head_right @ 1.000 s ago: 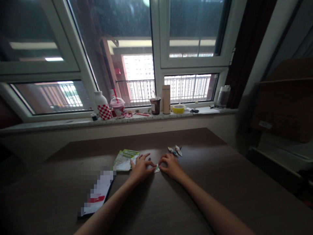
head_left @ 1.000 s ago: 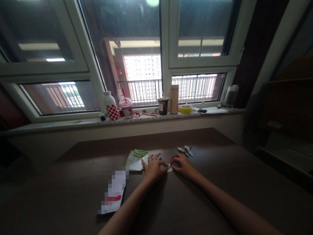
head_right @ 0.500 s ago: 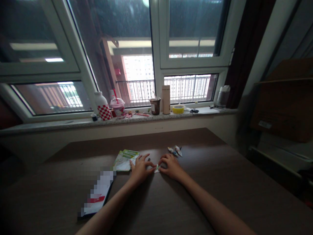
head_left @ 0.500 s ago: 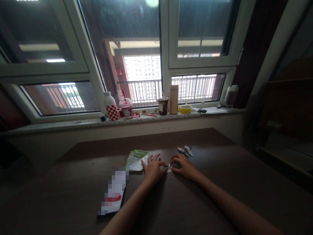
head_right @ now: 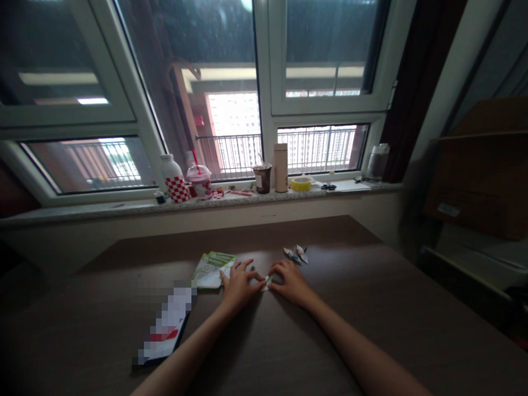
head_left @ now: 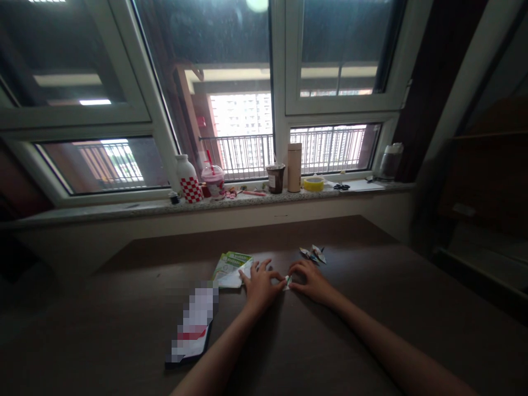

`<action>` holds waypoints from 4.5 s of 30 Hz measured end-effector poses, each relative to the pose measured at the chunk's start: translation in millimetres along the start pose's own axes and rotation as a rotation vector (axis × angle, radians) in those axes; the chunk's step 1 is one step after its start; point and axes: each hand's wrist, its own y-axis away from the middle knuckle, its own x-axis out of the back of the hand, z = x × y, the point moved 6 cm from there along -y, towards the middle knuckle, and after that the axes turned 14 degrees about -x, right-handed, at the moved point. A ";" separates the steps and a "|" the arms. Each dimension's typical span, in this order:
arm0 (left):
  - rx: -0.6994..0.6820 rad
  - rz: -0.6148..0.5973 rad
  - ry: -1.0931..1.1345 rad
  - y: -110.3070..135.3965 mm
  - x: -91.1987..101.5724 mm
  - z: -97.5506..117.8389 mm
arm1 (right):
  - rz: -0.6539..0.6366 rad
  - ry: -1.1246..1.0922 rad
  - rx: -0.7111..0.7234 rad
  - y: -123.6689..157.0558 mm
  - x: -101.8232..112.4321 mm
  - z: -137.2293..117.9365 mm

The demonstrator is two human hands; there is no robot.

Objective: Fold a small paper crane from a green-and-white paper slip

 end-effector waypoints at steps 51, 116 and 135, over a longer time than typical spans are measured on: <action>-0.098 0.038 0.010 5.9 -4.7 11.1 | 0.112 -0.055 -0.169 -8.4 1.3 8.1; -0.119 0.029 0.016 2.4 -4.8 8.1 | 0.081 0.008 -0.273 -10.7 -1.0 14.5; -0.120 0.044 -0.001 3.6 -3.8 9.6 | 0.164 0.074 -0.241 -5.0 0.5 5.1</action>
